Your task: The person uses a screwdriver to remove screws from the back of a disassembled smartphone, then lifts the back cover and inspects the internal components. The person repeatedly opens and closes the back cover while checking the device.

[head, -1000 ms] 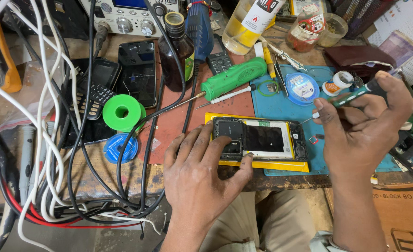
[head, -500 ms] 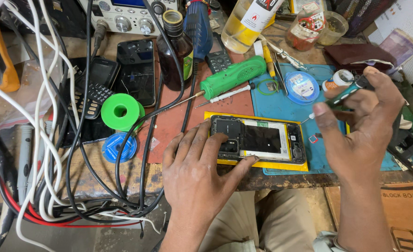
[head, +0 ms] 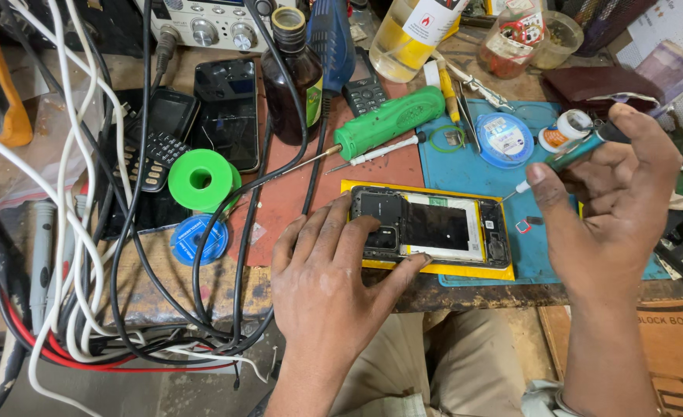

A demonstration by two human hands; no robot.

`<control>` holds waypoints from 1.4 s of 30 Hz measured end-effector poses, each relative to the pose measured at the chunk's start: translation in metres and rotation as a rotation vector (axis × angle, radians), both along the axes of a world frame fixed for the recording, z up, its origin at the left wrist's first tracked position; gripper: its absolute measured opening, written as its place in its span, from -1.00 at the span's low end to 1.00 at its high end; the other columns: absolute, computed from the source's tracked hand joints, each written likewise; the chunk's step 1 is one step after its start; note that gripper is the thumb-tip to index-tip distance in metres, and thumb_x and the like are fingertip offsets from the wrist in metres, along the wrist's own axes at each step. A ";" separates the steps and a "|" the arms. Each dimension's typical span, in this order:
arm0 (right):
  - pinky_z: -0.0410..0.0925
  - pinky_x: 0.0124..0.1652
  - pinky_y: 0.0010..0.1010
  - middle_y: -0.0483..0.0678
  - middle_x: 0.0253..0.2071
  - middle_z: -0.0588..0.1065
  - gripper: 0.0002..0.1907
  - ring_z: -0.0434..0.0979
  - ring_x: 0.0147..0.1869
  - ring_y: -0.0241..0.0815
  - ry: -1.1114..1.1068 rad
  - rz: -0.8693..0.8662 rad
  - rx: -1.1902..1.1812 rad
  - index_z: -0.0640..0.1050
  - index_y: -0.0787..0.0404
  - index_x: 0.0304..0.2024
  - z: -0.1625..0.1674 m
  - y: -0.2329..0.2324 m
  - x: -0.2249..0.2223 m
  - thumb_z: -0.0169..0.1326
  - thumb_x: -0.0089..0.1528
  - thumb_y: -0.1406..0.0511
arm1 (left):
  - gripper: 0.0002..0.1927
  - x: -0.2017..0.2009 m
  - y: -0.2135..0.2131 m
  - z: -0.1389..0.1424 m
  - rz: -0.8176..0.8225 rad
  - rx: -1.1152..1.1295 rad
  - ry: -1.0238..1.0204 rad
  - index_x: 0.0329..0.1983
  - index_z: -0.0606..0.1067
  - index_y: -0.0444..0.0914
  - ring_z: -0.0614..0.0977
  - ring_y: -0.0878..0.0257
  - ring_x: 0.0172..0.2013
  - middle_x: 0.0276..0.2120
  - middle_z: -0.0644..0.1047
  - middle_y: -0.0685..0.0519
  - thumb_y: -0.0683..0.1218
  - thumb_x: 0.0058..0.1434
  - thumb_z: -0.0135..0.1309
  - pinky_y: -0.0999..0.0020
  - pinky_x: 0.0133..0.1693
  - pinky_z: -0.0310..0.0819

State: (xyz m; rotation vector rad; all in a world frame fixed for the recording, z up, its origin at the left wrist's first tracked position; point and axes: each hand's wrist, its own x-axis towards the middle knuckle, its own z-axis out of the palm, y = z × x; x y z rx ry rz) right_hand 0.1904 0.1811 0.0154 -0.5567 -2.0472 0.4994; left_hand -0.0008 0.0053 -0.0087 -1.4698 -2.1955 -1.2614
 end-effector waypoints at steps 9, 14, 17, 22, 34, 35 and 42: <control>0.45 0.08 -0.43 0.13 0.00 0.50 -0.37 0.55 0.05 -0.16 0.029 0.022 -0.065 0.09 0.18 0.44 0.007 -0.002 -0.001 0.00 0.47 0.66 | -0.41 0.000 0.000 -0.001 0.011 -0.005 0.001 -0.13 0.60 -0.25 0.57 -0.04 0.12 0.04 0.60 -0.15 0.29 0.03 0.34 0.00 0.18 0.29; 0.44 0.12 -0.41 0.12 0.01 0.46 -0.36 0.56 0.08 -0.13 0.015 0.044 -0.043 0.08 0.18 0.46 0.005 0.001 0.001 0.01 0.48 0.66 | -0.41 0.000 0.000 -0.002 0.004 0.009 0.013 -0.11 0.59 -0.26 0.57 -0.04 0.13 0.06 0.59 -0.16 0.29 0.05 0.35 0.00 0.19 0.30; 0.43 0.10 -0.43 0.14 0.02 0.43 -0.39 0.53 0.10 -0.11 0.027 0.064 -0.008 0.09 0.17 0.44 0.001 0.001 0.000 0.05 0.50 0.64 | -0.41 -0.001 -0.001 -0.001 0.008 0.007 0.013 -0.12 0.58 -0.26 0.57 -0.04 0.13 0.07 0.58 -0.17 0.29 0.05 0.35 0.00 0.18 0.30; 0.45 0.07 -0.47 0.09 0.05 0.48 -0.39 0.61 0.08 -0.19 0.117 0.053 -0.129 0.09 0.19 0.45 -0.003 -0.002 0.002 0.04 0.49 0.59 | -0.41 -0.001 -0.002 0.000 0.012 -0.004 0.024 -0.12 0.58 -0.25 0.58 -0.05 0.11 0.07 0.58 -0.18 0.30 0.05 0.35 -0.01 0.16 0.31; 0.50 0.16 -0.37 0.05 0.06 0.49 -0.34 0.60 0.11 -0.18 0.075 0.066 -0.141 0.08 0.22 0.45 0.004 -0.004 -0.004 0.08 0.43 0.57 | -0.40 -0.003 -0.003 0.002 0.029 -0.032 0.038 -0.12 0.58 -0.23 0.59 -0.05 0.10 0.08 0.58 -0.17 0.31 0.02 0.35 -0.01 0.15 0.31; 0.47 0.12 -0.38 0.07 0.07 0.47 -0.31 0.56 0.10 -0.16 0.035 0.062 -0.065 0.07 0.20 0.47 0.005 -0.003 -0.005 0.12 0.45 0.58 | -0.40 -0.003 -0.003 0.002 0.029 -0.034 0.040 -0.12 0.58 -0.23 0.58 -0.05 0.10 0.08 0.58 -0.17 0.31 0.02 0.36 -0.01 0.15 0.31; 0.58 0.09 -0.36 0.14 0.06 0.49 -0.28 0.62 0.03 -0.08 0.060 0.094 -0.121 -0.02 0.11 0.51 0.003 -0.006 0.006 0.06 0.52 0.61 | -0.40 -0.002 -0.003 0.001 0.023 -0.023 0.046 -0.13 0.57 -0.23 0.59 -0.05 0.11 0.08 0.59 -0.17 0.31 0.03 0.36 0.00 0.15 0.31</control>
